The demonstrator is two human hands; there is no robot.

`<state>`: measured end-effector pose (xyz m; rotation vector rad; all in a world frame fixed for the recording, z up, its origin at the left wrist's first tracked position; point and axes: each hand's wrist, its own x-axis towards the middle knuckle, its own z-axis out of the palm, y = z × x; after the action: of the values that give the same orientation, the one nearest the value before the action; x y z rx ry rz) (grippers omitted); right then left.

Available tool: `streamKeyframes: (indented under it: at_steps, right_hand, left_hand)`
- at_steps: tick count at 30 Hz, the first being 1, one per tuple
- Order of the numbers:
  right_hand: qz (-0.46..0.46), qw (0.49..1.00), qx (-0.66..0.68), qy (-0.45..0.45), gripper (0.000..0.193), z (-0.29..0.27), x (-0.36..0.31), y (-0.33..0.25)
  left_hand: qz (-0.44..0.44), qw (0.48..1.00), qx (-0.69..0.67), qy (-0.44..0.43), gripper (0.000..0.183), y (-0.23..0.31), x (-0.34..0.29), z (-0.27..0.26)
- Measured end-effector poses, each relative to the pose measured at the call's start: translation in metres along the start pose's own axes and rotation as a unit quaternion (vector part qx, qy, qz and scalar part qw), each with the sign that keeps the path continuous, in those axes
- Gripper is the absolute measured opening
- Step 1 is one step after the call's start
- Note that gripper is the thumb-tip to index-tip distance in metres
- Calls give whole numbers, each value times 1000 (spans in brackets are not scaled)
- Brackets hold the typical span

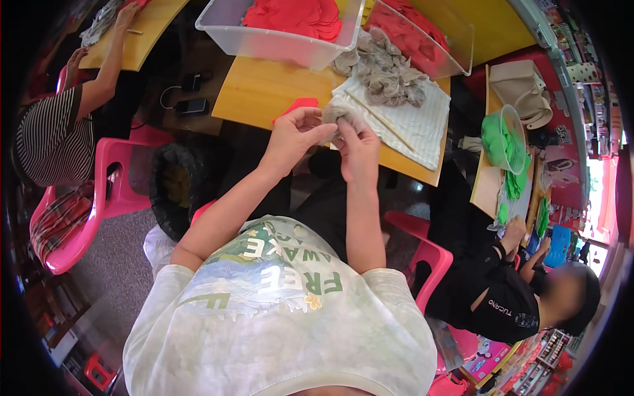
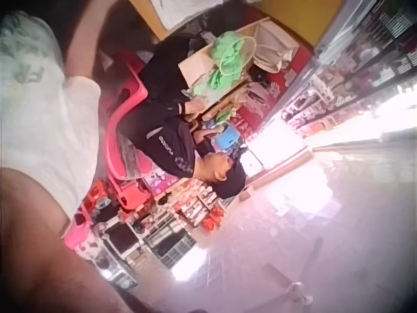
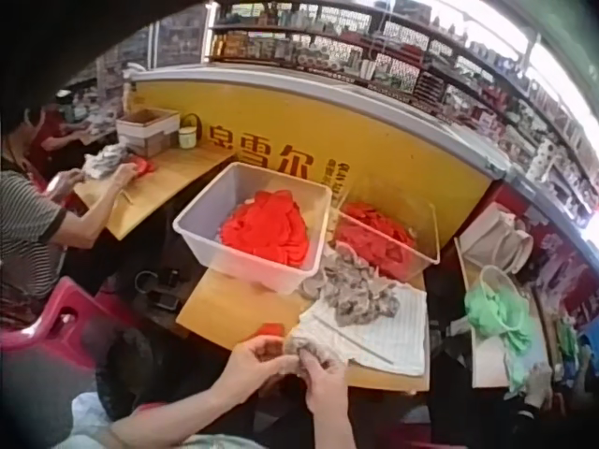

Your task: The person assembles small decorative items by wrapping red fabric around a beige filler and securing it with a wooden stick. They repeatedly pick up red fabric and filler, wrap the fabric around the filler, and insert the stick to form a finished unit, placing completed items on the table.

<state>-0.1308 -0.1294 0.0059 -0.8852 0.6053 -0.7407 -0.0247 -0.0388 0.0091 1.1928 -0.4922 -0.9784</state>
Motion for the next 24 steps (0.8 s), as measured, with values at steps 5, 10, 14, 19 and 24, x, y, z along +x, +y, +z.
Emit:
streamKeyframes:
  at_steps: [5, 10, 14, 19, 24]
  right_hand:
    - [34, 999, 11, -2, 12, -8, -22, 16]
    - [70, 995, 70, 26, 11, -15, -32, 20]
    - [72, 990, 109, 61, 10, -10, -43, 20]
    - [42, 996, 59, 48, 14, -19, -59, 35]
    - [58, 968, -245, 4, 29, -57, -54, 38]
  left_hand:
    - [-54, 998, -8, -39, 23, -8, -15, -11]
    - [-115, 985, -116, -50, 22, -15, -18, -14]
    - [-221, 938, -254, -86, 25, -20, -16, -25]
    - [-162, 984, -57, -46, 30, -34, -20, -20]
    - [-75, 995, 26, -56, 23, -18, -15, -23]
